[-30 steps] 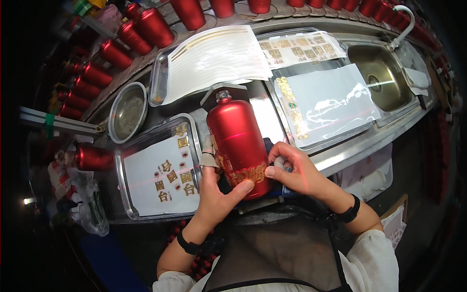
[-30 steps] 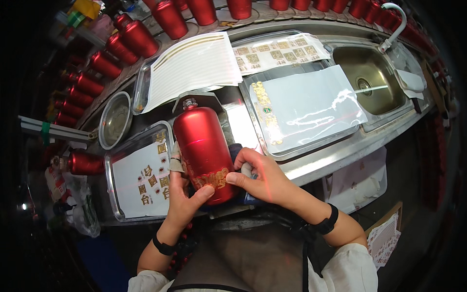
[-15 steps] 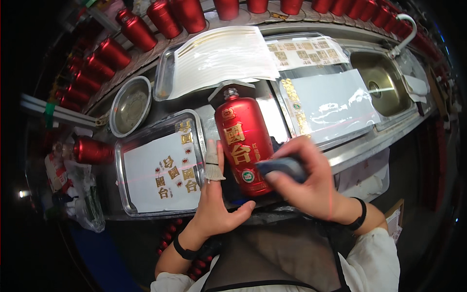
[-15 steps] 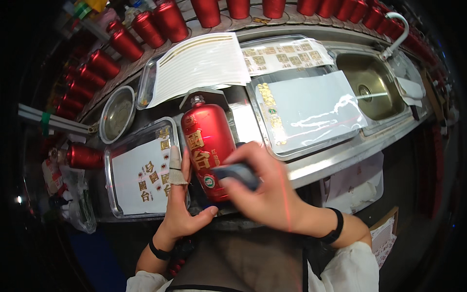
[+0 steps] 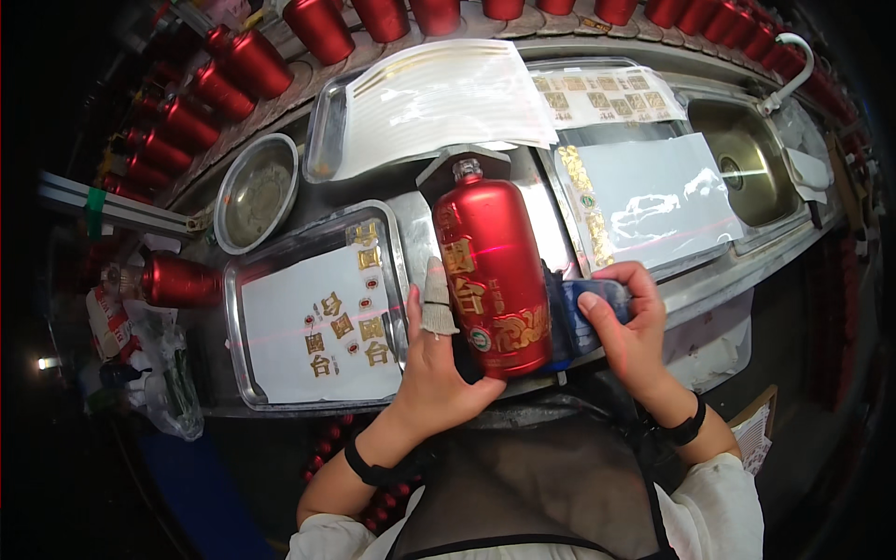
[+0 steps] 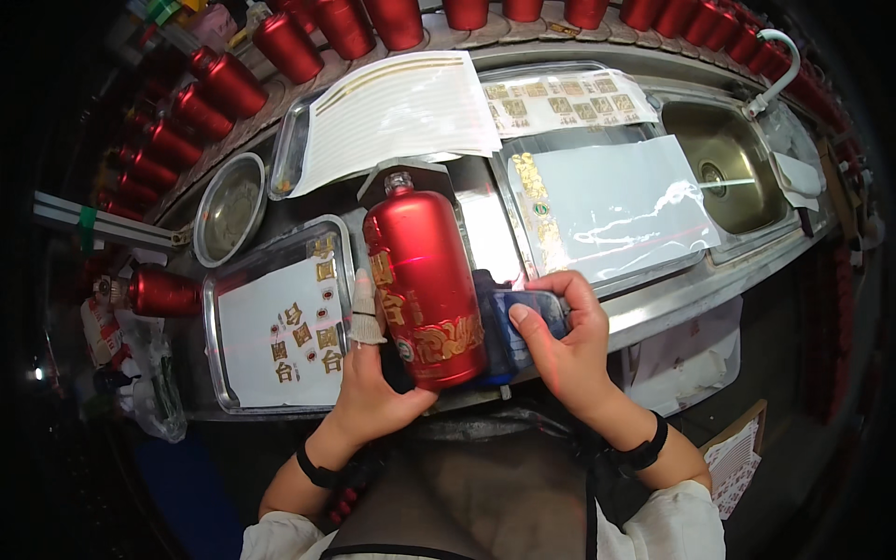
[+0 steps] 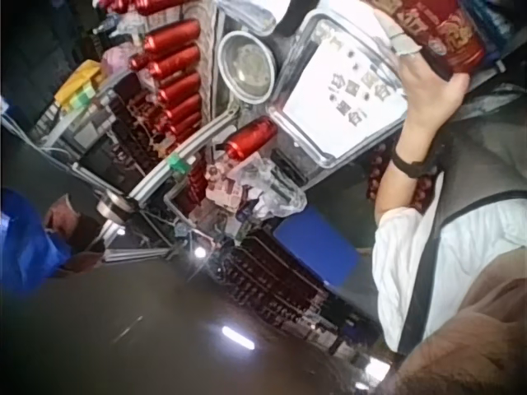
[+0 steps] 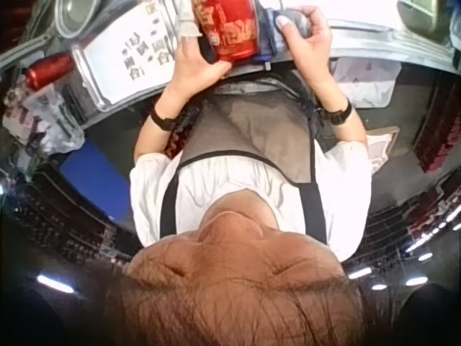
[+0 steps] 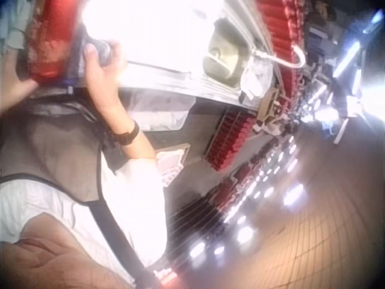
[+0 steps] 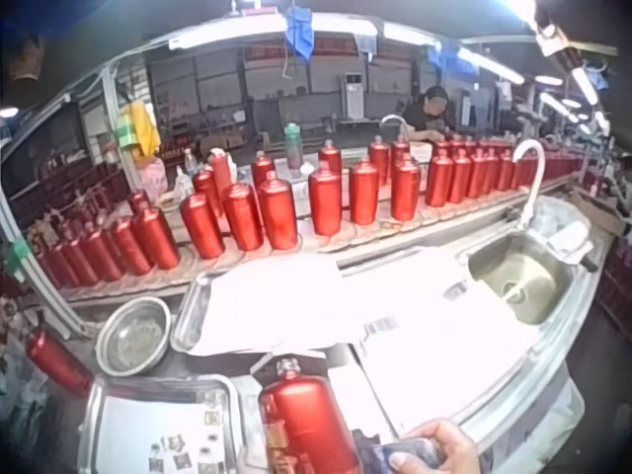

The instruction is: Applying branding labels and decorative stickers to red liquor bottles on a production line.

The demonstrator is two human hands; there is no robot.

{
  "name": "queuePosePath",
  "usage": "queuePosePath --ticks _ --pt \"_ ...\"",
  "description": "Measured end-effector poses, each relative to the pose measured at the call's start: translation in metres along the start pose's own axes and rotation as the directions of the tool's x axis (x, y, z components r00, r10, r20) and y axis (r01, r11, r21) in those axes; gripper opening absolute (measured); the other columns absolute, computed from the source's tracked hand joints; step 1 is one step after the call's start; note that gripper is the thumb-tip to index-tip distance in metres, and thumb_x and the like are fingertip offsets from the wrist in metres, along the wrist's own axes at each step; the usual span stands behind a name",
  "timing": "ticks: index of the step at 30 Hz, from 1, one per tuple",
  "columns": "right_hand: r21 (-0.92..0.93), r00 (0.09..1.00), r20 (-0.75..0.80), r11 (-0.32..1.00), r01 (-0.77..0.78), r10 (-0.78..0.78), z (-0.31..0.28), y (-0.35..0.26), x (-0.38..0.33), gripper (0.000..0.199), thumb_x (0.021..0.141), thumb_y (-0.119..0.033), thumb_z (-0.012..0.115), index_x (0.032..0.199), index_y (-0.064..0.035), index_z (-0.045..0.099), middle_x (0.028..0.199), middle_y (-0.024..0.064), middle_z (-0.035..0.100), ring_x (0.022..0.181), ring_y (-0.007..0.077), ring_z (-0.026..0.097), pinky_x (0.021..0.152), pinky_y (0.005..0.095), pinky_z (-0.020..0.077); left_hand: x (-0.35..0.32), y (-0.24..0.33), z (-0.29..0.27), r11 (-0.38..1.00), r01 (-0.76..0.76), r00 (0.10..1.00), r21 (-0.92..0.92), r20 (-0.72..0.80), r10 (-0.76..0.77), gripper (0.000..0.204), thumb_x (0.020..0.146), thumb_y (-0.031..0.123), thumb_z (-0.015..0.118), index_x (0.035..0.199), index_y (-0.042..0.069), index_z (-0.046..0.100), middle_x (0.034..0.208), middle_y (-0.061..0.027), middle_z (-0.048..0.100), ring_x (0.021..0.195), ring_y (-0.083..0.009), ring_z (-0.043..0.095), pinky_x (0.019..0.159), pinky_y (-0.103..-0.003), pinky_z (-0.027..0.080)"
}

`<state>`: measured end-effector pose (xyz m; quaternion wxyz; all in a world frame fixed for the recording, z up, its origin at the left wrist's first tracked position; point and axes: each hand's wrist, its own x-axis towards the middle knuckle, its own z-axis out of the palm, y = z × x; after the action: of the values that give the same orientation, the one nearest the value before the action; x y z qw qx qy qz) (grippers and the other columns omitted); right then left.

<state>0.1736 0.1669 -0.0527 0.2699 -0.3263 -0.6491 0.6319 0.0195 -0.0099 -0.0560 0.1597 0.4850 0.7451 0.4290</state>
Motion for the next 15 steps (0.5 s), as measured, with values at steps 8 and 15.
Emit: queuePosePath --ticks 8,15 --pt "-0.223 0.996 0.045 0.971 0.083 -0.075 0.009 -0.019 0.014 0.021 0.086 -0.007 0.07 0.1 0.001 0.057 0.087 0.0055 0.063 0.084 0.0082 0.059 0.074 0.0264 0.0495 0.001 -0.009 -0.001 0.99 0.065 0.997 0.124 0.037 -0.07 0.117 0.065 0.027 0.084 0.151 -0.004 0.011 0.153 -0.0269 0.026 0.144 -0.0384 0.027 0.117 -0.05 0.01" --pt "-0.085 0.911 0.202 0.921 0.381 -0.359 0.004 -0.012 0.012 0.021 0.086 -0.006 0.072 0.1 0.0003 0.057 0.094 0.0046 0.061 0.085 0.0081 0.057 0.075 0.0232 0.0482 0.003 -0.01 0.001 0.97 0.237 0.965 -0.047 0.129 -0.23 0.111 0.066 0.029 0.086 0.149 0.0 0.02 0.155 -0.0269 0.02 0.147 -0.0403 0.017 0.119 -0.047 0.015"
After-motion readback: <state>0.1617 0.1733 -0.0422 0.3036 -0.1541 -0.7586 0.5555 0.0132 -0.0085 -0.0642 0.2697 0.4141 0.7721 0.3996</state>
